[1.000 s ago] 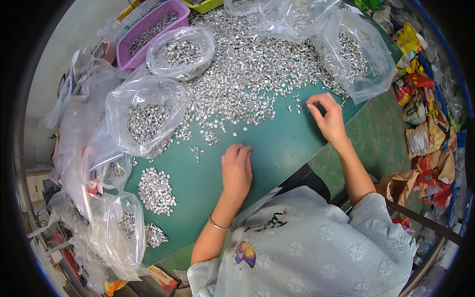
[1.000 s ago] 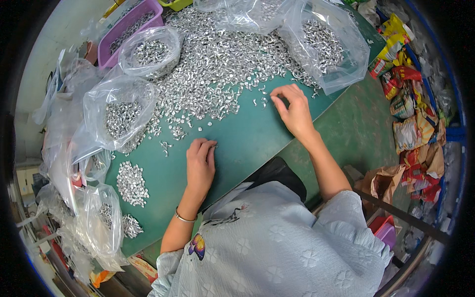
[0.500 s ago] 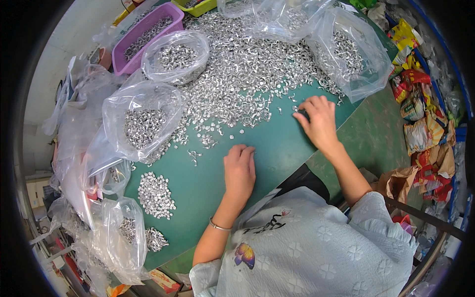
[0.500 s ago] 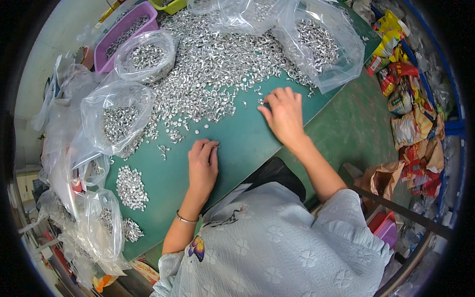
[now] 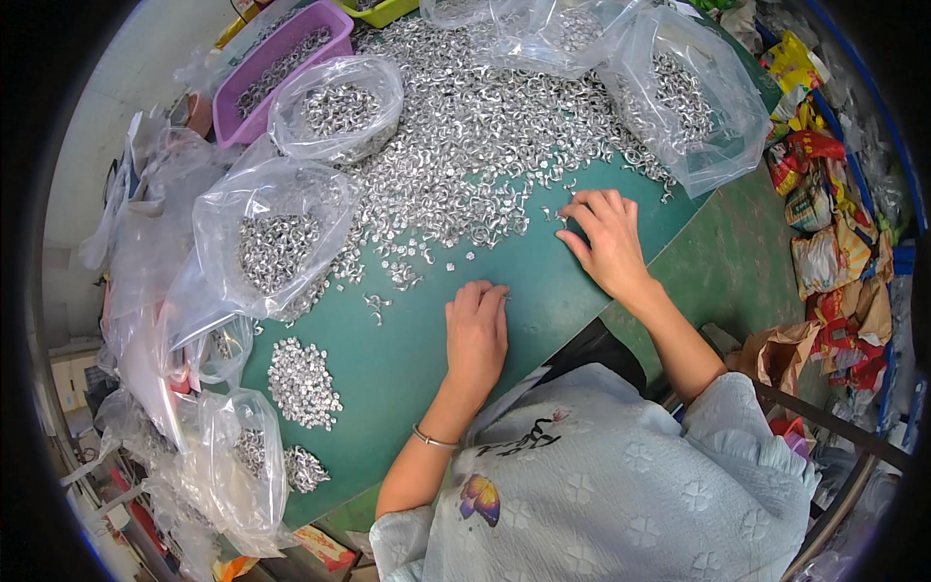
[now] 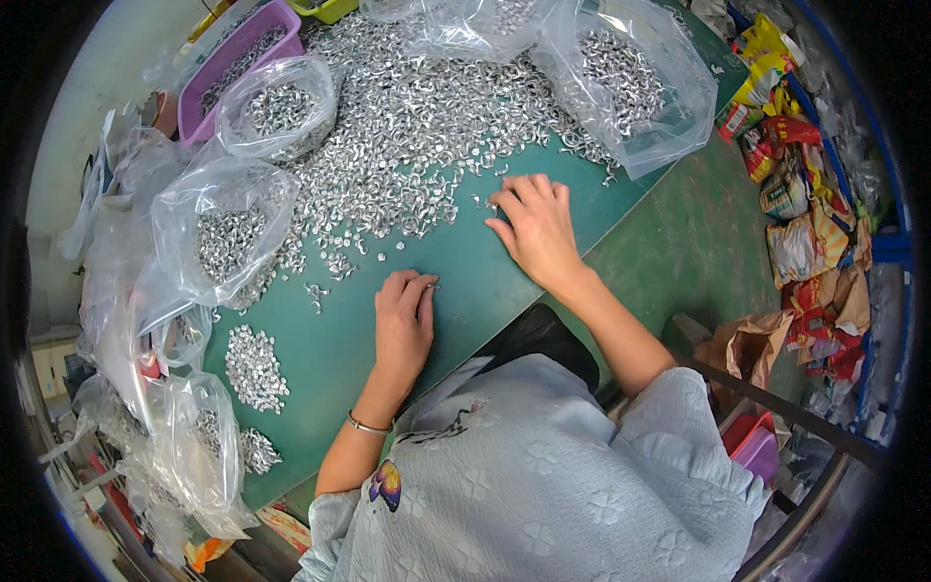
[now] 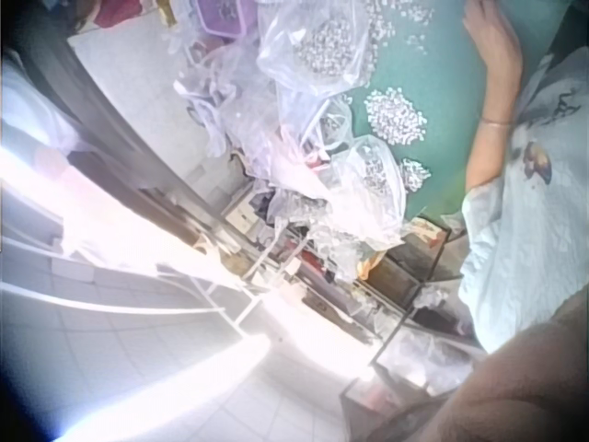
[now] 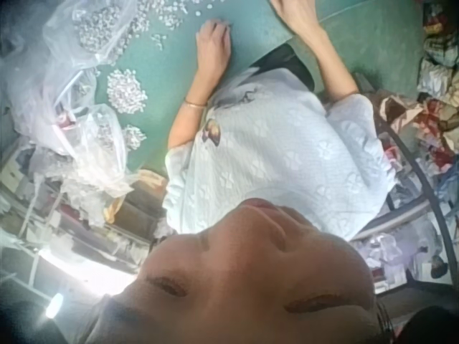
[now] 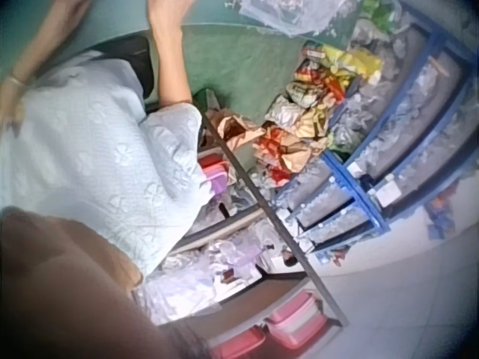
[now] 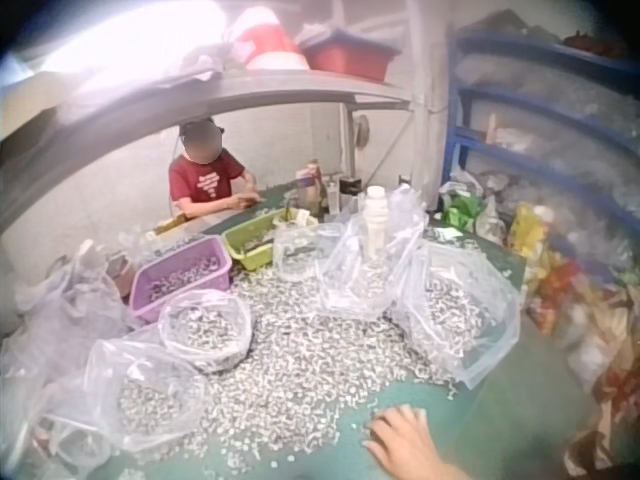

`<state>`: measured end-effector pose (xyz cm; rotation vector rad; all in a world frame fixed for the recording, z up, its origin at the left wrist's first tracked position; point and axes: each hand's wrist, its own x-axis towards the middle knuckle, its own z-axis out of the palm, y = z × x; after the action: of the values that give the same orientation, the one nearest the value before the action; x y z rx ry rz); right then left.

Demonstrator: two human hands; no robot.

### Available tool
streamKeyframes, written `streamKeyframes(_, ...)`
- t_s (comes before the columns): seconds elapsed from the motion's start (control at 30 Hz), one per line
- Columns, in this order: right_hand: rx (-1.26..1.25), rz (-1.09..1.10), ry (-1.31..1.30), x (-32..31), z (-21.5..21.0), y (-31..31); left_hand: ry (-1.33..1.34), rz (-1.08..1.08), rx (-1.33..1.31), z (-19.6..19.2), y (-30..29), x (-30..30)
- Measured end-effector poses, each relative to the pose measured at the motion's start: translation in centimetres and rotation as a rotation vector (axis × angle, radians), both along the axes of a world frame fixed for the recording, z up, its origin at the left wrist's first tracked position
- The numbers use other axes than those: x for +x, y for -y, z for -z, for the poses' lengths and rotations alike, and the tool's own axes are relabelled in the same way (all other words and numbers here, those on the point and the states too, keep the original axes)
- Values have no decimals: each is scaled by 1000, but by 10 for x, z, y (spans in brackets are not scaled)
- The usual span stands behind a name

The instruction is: The person picks up and sorts small metal hardware components by hand from a large pile on a workspace, occasionally placing them into plastic bags or smaller containers.

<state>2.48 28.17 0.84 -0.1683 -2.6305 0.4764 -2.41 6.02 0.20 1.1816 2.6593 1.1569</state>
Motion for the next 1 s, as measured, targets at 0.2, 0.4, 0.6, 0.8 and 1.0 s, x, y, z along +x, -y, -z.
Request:
streamKeyframes(0.2,37,156,-15,3,-7,-5,1,-5,12,2,3,0)
streamKeyframes(0.4,-12,-49,74,-16,8,19,10,5,-1,1,2,0)
streamKeyframes(0.6,-279,-296,63,16,-1,58,93,52,-2,-11,-2,5)
streamKeyframes(0.8,16,137,-39,-17,-5,-1,-21,260,-98,-9,-2,2)
streamKeyframes(1.0,-26,96,-48,5,-1,2,26,153,-18,-12,12,4)
